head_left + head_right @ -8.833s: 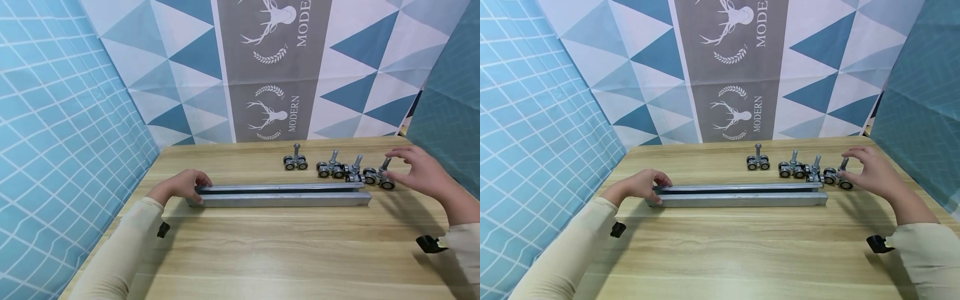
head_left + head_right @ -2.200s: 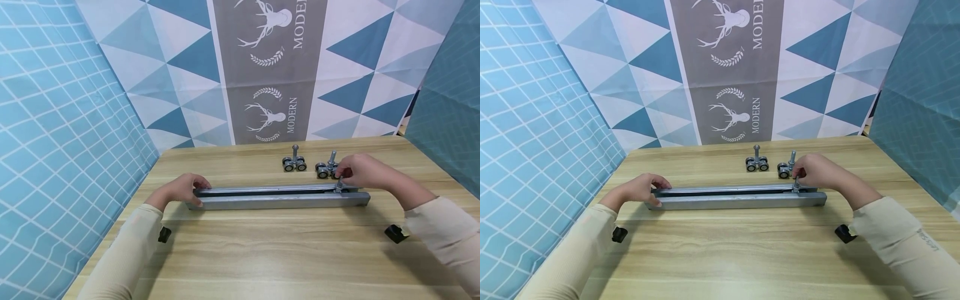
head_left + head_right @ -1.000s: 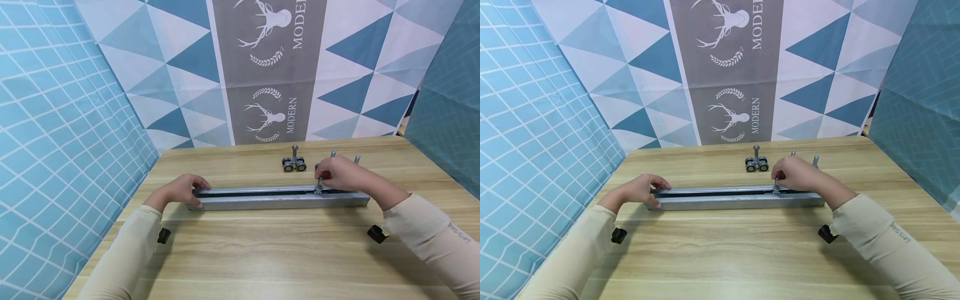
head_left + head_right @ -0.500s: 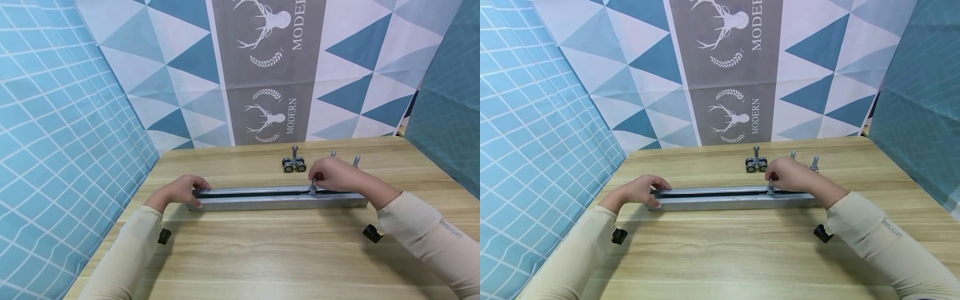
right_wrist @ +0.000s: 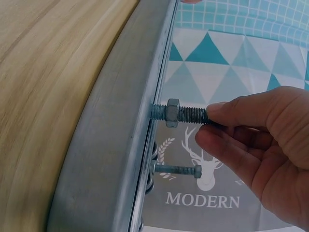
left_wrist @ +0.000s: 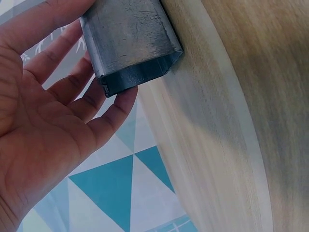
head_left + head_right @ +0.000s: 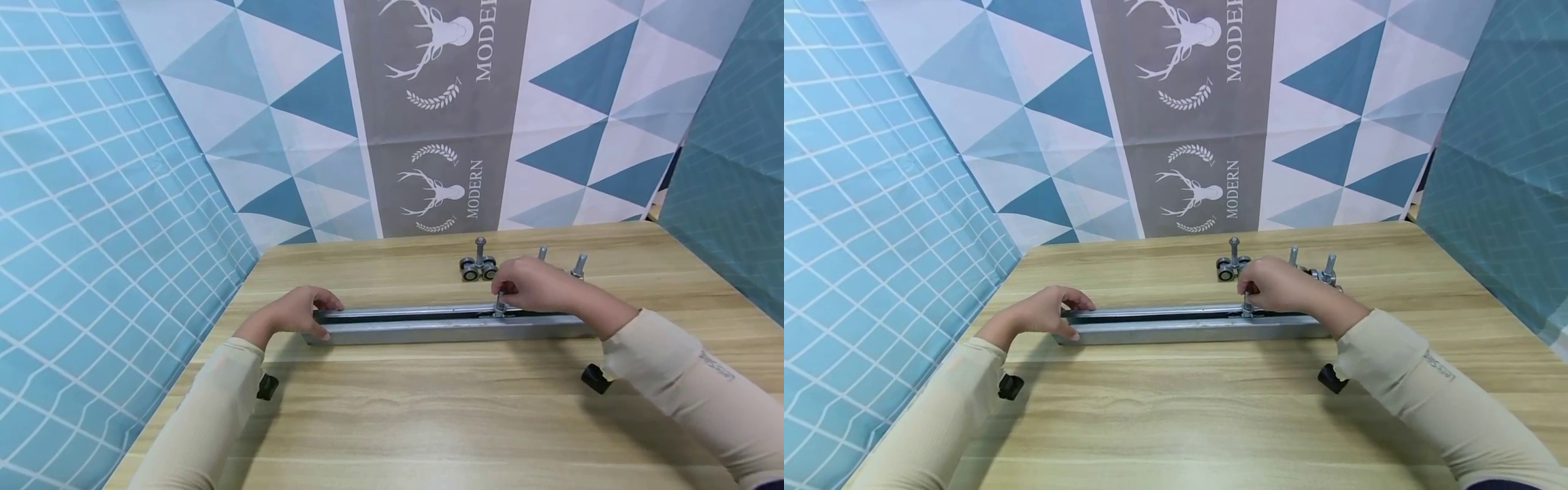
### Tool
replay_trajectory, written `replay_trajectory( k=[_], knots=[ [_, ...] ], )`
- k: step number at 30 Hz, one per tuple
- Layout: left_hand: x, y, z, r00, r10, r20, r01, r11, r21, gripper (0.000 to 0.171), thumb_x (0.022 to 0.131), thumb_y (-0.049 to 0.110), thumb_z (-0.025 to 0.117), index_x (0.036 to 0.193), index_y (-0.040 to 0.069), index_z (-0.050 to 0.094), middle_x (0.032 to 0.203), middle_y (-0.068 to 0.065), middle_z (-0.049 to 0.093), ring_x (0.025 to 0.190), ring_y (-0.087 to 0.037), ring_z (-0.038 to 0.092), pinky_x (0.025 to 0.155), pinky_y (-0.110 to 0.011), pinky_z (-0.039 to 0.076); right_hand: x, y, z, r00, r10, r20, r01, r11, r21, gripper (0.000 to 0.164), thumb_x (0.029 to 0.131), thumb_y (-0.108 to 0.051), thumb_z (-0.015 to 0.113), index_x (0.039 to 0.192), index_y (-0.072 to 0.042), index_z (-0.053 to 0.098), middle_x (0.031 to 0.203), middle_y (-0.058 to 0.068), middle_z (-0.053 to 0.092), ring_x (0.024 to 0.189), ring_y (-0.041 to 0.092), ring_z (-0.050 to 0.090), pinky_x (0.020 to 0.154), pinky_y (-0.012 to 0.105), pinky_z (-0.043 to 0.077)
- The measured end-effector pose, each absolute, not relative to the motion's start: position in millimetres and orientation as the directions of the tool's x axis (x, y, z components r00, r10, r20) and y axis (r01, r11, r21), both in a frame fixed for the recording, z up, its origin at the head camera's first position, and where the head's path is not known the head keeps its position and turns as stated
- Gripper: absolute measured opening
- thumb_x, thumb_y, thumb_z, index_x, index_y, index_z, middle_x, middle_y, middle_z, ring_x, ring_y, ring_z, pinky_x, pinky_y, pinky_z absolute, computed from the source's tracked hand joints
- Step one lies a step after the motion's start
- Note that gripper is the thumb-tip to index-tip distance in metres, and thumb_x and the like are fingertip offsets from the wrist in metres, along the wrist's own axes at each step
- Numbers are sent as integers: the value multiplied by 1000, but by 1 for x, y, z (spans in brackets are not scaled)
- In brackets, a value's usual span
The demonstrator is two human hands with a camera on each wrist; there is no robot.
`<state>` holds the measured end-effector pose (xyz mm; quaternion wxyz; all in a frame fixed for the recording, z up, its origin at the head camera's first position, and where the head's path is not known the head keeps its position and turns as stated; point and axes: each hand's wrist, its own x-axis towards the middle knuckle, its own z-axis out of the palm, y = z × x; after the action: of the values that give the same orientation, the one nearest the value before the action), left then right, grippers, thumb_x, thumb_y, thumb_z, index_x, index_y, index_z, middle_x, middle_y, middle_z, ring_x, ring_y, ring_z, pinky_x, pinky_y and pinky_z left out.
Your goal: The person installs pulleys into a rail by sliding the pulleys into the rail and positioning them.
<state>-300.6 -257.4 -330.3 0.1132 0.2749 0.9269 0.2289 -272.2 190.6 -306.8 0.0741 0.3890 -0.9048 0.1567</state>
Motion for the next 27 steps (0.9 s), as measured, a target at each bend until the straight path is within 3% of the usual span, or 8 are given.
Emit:
replay_trajectory(
  k=[27],
  knots=[
    [-300,-255,-330,-833,544,-97,440,759,480,50,67,7,88,114,6,69,106,-3,65,97,-21,58,94,-49,45,-276,170,-305,-646,-727,234,-763,602,-235,14,80,5,72,86,-8,73,83,0,67,70,6,57,65,29,52]
  ],
)
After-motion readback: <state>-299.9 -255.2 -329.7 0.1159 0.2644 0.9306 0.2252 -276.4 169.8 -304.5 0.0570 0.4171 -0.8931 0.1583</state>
